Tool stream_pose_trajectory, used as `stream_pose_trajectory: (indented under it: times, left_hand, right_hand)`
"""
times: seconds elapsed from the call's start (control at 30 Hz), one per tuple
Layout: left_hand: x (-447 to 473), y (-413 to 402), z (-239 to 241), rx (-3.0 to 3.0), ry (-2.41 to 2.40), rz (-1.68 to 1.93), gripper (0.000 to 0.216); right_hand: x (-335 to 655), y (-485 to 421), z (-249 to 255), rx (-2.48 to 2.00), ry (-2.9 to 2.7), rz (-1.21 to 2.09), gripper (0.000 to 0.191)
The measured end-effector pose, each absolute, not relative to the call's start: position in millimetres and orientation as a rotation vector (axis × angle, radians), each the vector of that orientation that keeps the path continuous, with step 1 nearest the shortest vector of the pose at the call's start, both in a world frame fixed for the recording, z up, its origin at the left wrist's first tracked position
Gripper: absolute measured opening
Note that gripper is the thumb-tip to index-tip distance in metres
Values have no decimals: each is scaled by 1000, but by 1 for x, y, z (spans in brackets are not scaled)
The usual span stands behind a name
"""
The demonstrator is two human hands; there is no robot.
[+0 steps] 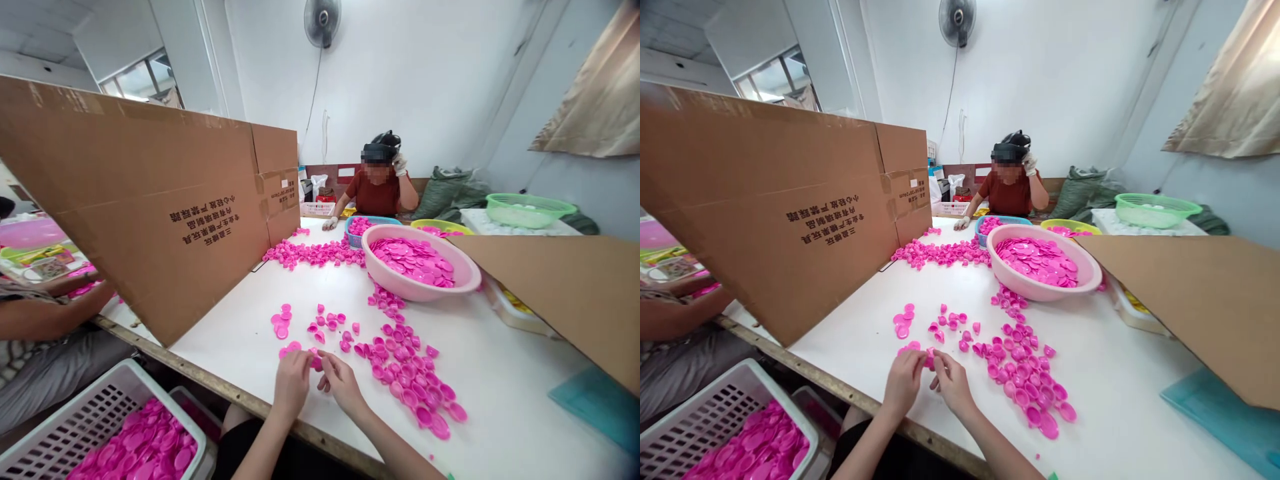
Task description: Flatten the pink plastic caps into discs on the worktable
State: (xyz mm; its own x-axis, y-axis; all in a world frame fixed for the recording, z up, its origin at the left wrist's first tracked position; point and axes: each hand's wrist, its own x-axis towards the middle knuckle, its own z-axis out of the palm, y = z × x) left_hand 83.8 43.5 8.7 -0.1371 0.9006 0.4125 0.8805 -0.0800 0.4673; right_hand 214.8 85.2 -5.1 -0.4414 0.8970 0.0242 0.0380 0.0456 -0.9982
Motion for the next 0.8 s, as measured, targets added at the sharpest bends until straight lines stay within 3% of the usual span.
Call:
stream_pose_trajectory:
  times: [0.1, 0.27, 0.37, 0.5, 0.63, 0.8]
  left_hand:
    - [104, 48, 10, 2079, 1875, 977, 25]
    - [100, 72, 6, 1868, 2266, 768, 44]
    - [97, 86, -2, 1844, 2356, 546, 33]
    - [106, 93, -10, 1826, 1973, 824, 23]
    - [112, 90, -12, 1648, 1652, 1039, 25]
    - [105, 86, -18, 1655, 1681, 1058, 21]
  right_hand:
    - [222, 95, -10, -951, -1381, 1635, 47]
    - [255, 108, -17, -1116, -1118, 1554, 47]
    - [270, 110, -23, -1160, -1107, 1505, 45]
    - [276, 113, -24, -1160, -1187, 1441, 22]
    - [273, 122, -11, -1117, -1265, 1323, 30]
    - [266, 133, -4, -1168, -1440, 1269, 31]
